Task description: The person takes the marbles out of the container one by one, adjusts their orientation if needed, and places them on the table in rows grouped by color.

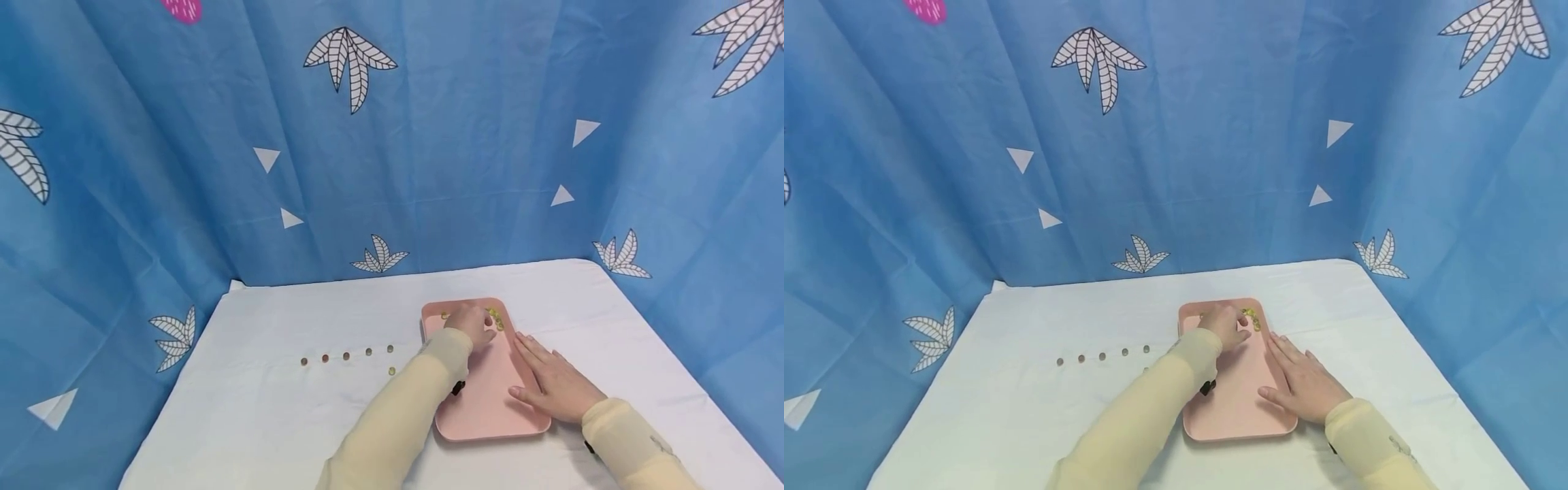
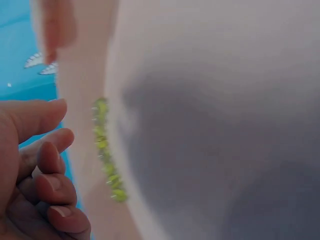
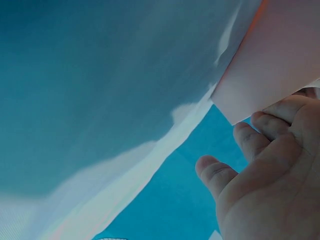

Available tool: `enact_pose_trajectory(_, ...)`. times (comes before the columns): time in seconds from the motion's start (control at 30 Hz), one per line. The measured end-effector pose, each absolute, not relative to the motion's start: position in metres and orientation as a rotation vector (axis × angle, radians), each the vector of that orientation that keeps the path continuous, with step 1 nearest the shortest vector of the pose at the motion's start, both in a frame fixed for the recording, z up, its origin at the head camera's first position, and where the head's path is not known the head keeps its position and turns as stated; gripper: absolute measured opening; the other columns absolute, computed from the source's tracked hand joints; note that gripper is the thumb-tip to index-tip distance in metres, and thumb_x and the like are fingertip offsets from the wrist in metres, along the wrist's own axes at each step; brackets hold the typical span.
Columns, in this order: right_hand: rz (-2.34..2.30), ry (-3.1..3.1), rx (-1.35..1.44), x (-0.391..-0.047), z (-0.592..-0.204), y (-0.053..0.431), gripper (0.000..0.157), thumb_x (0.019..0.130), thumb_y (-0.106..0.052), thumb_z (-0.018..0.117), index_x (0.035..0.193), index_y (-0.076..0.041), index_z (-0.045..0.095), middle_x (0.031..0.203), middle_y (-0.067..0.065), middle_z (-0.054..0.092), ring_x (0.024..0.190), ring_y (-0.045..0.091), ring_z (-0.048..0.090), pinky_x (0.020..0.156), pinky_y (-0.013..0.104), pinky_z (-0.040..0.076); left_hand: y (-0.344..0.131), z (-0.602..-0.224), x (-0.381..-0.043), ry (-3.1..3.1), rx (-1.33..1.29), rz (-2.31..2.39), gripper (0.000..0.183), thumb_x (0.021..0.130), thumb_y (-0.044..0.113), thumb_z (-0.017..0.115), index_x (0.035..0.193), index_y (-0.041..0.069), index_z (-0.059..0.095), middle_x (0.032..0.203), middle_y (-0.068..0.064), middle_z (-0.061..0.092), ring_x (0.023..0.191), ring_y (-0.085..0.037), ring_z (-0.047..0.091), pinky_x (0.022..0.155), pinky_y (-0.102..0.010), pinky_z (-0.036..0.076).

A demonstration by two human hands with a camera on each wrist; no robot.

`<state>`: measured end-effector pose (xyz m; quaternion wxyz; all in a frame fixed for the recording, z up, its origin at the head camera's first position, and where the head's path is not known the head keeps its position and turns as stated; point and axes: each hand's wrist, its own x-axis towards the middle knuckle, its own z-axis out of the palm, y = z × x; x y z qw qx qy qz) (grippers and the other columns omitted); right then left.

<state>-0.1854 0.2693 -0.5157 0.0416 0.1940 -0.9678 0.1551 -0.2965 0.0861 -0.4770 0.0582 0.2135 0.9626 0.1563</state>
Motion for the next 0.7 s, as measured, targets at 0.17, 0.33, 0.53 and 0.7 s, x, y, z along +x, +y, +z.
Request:
enact_pose_trajectory(0.17, 0.481, -2.959, 0.585, -0.183, -0.518, 0.268, 0.093, 0.085, -0.063, 0.060, 0.149, -0.003, 0.031, 0.155, 0.015, 0.027, 0.139, 0.036, 0.029, 0.104, 0.061, 0.028, 0.099, -0.490, -0.301, 2.855, 0.460, 0.550, 0.013, 0.090, 0.035, 0.068, 0.091, 0.023, 0.072, 0.083, 0.011, 0.065, 0.072, -0.006, 0.060, 0.066, -0.026, 0.050)
enact_pose_trajectory(0.33, 0.491, -2.971, 0.568, -0.181, -0.520, 0.268, 0.092, 0.085, -0.064, 0.059, 0.149, -0.004, 0.032, 0.155, 0.013, 0.027, 0.139, 0.035, 0.029, 0.104, 0.062, 0.028, 0.113, -0.496, -0.303, 2.871, 0.429, 0.445, 0.018, 0.090, 0.040, 0.066, 0.093, 0.024, 0.073, 0.088, 0.010, 0.067, 0.074, -0.007, 0.062, 0.065, -0.027, 0.051)
enact_pose_trajectory(0.53, 0.491, -2.968, 0.572, -0.183, -0.520, 0.267, 0.093, 0.085, -0.064, 0.059, 0.150, -0.004, 0.030, 0.155, 0.013, 0.027, 0.139, 0.035, 0.030, 0.103, 0.062, 0.028, 0.123, -0.496, -0.305, 2.849, 0.367, 0.502, 0.010, 0.092, 0.033, 0.065, 0.089, 0.030, 0.073, 0.097, 0.010, 0.067, 0.074, -0.008, 0.062, 0.064, -0.025, 0.050)
enact_pose_trajectory(0.7, 0.477, -2.971, 0.583, -0.187, -0.520, 0.266, 0.092, 0.085, -0.061, 0.062, 0.151, -0.006, 0.028, 0.156, 0.011, 0.027, 0.139, 0.035, 0.030, 0.103, 0.063, 0.029, 0.123, -0.500, -0.305, 2.856, 0.391, 0.452, 0.015, 0.096, 0.035, 0.059, 0.099, 0.030, 0.073, 0.105, 0.012, 0.067, 0.086, -0.007, 0.064, 0.072, -0.025, 0.052)
